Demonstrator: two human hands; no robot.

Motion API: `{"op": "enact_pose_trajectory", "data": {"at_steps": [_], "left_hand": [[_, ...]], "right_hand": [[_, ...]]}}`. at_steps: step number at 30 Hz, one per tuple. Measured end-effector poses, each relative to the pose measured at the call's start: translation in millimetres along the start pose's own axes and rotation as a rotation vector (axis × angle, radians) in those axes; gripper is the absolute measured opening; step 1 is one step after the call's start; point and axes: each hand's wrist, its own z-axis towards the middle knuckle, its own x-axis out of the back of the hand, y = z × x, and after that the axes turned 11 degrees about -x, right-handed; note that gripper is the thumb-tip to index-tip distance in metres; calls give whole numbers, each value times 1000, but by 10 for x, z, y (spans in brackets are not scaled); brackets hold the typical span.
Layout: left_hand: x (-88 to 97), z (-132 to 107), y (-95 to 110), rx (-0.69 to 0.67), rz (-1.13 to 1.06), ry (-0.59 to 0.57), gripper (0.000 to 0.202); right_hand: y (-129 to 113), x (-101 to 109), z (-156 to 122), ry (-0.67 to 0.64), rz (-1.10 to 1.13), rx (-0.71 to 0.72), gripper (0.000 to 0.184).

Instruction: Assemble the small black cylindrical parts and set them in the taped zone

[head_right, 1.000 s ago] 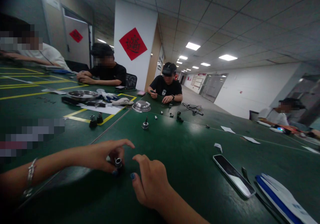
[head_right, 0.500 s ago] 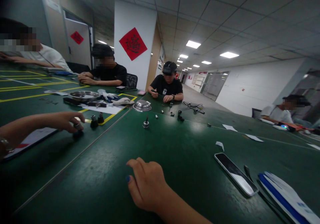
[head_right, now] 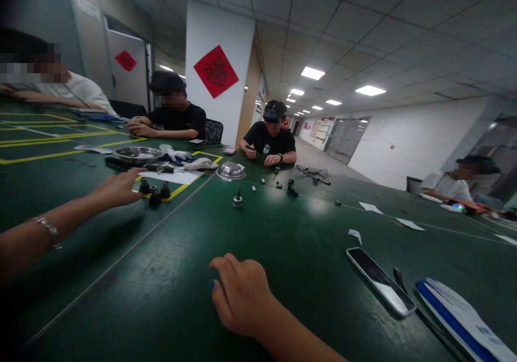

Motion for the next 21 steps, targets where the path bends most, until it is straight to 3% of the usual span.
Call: {"op": "enact_pose_trajectory", "data": {"at_steps": [6, 11, 21], "left_hand": [[-56, 1, 191, -36, 143, -33, 48], [-216, -3, 198, -14, 130, -100, 43], [-428, -62, 269, -41, 32, -55, 30]], "right_hand": [[10, -9, -3, -4, 2, 5, 28], [23, -26, 0, -26, -2, 30, 27], [21, -15, 15, -63, -14, 68, 25]]}}
